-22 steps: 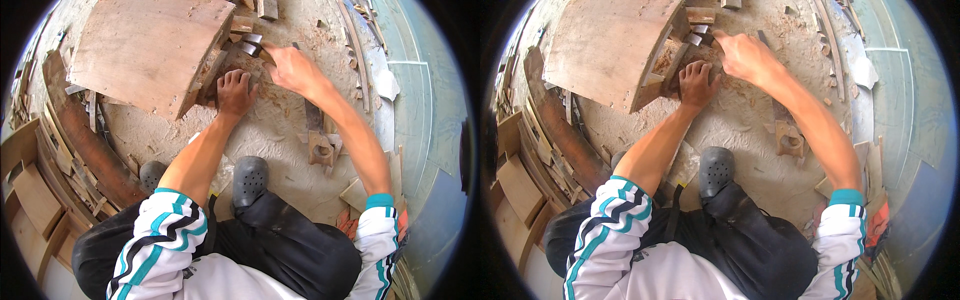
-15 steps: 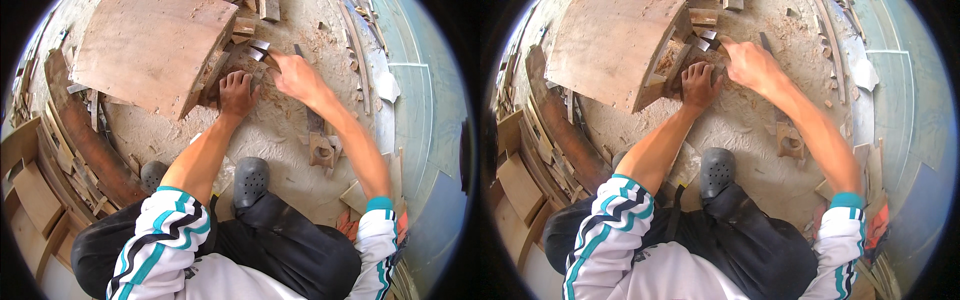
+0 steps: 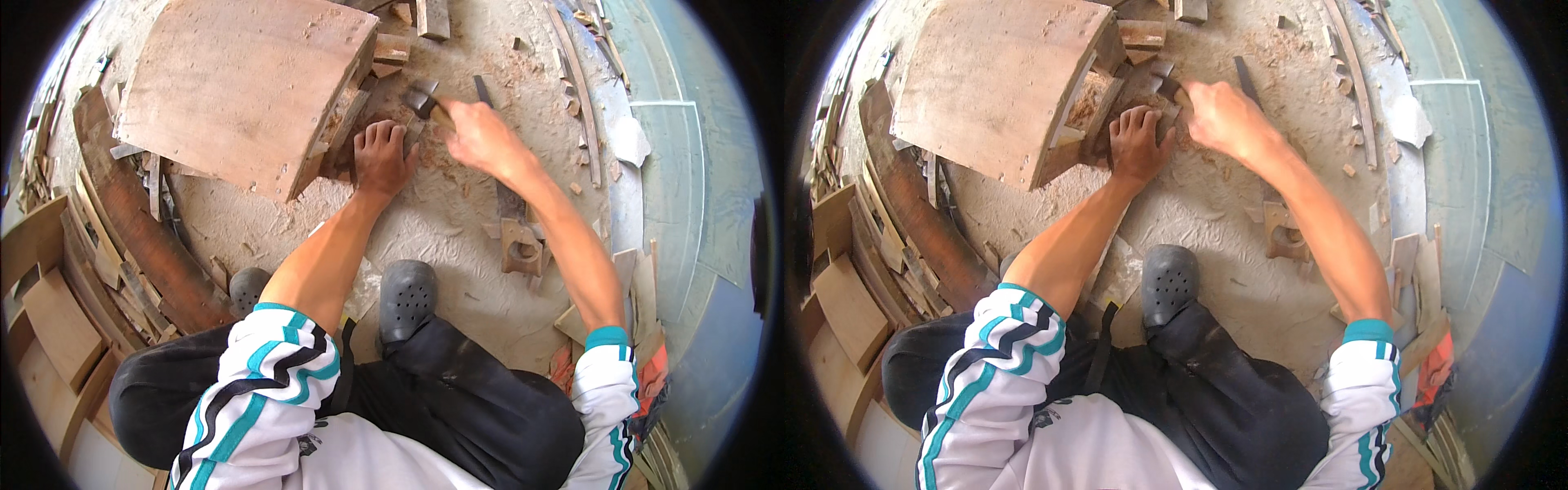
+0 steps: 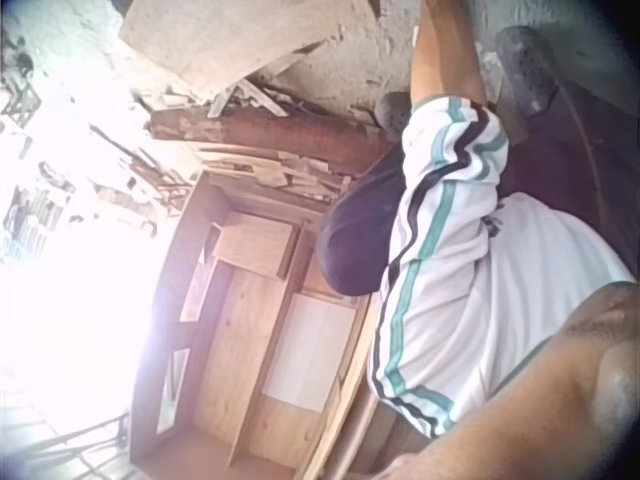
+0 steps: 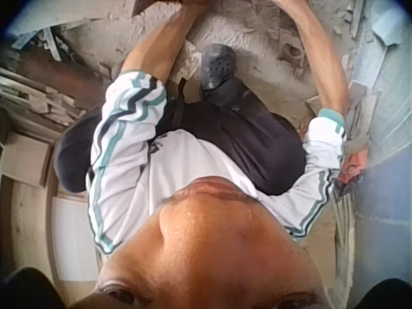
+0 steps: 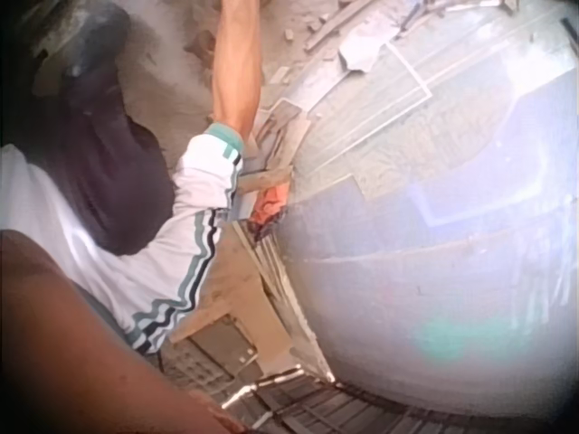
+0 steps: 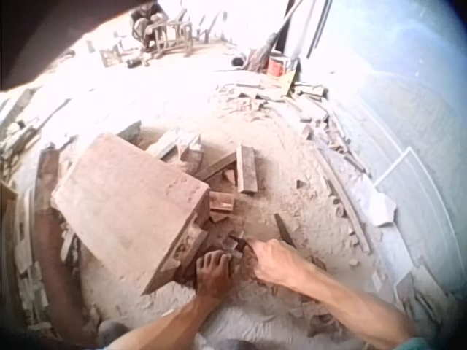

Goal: The person is assembling a wooden structure by hammering nails into small wooden pieces. They use a hammer to secure the pieces together, occasionally adjusting the position of the wood.

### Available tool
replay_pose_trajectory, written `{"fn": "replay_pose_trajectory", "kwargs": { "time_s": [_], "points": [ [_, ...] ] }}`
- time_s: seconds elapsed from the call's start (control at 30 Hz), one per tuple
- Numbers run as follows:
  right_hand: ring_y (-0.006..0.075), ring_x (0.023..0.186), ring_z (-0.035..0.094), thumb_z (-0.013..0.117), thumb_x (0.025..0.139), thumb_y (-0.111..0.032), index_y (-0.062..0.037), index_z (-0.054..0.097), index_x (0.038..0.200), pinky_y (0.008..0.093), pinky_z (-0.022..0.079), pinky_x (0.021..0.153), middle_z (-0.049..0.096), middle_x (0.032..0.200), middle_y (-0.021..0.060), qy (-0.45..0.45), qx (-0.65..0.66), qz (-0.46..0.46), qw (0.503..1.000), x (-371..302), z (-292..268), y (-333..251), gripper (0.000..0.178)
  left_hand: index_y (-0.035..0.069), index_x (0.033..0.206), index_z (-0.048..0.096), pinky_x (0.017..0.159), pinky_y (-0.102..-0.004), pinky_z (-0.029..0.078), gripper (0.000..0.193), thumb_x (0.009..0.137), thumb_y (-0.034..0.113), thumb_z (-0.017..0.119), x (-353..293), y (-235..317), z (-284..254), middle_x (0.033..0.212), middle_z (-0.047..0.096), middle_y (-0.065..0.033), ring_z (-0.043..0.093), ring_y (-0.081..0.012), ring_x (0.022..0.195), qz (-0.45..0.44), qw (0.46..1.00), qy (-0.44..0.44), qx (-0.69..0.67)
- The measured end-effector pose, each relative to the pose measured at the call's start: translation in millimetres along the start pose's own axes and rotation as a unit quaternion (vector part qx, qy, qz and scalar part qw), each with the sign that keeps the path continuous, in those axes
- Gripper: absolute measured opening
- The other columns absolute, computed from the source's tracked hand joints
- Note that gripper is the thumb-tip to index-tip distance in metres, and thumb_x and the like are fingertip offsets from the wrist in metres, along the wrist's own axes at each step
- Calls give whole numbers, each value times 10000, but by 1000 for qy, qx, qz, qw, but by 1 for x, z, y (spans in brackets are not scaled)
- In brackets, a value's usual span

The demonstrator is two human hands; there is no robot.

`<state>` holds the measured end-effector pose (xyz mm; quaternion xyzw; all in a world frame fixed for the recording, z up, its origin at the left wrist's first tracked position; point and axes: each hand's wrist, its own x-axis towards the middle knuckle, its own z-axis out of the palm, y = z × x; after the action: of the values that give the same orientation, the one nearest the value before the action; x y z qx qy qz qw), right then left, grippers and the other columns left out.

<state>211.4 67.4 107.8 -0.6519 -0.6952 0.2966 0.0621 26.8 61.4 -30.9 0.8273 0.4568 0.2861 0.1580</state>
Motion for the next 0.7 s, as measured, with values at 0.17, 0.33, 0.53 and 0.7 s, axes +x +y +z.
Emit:
{"fn": "replay_pose_trajectory", "kwargs": {
  "time_s": [0.17, 0.33, 0.53, 0.7],
  "points": [
    [475, 760, 684, 645, 957, -219, 38, 576, 1149, 518, 564, 689, 680, 805, 293, 128, 137, 77, 979, -15, -14, -37, 328, 113, 1074, 634, 897, -455, 423, 382, 785, 312, 785, 1, -5, 0, 1118, 619, -71, 579, -290, 1084, -14, 1000, -12, 6],
    [507, 804, 662, 657, 944, -202, -6, 573, 1175, 521, 550, 691, 678, 852, 300, 168, 105, 73, 978, -24, 44, -8, 314, 112, 1079, 638, 906, -457, 424, 388, 784, 316, 786, 4, 2, 2, 1119, 621, -71, 579, -290, 1091, -7, 1000, -5, -3],
    [478, 854, 680, 680, 936, -163, -27, 577, 1206, 493, 543, 707, 693, 908, 282, 260, 172, 79, 947, -32, 27, -32, 319, 113, 1082, 640, 919, -455, 421, 383, 790, 318, 779, 2, -5, -1, 1121, 620, -73, 577, -286, 1102, -16, 1000, -13, 7],
    [468, 774, 695, 676, 930, -151, -33, 524, 1338, 490, 554, 647, 693, 873, 289, 204, 145, 85, 964, -33, 51, -3, 452, 108, 1085, 643, 920, -456, 419, 385, 790, 314, 778, 3, 4, -1, 1120, 622, -76, 578, -287, 1101, -12, 1000, -12, -5]
  ]
}}
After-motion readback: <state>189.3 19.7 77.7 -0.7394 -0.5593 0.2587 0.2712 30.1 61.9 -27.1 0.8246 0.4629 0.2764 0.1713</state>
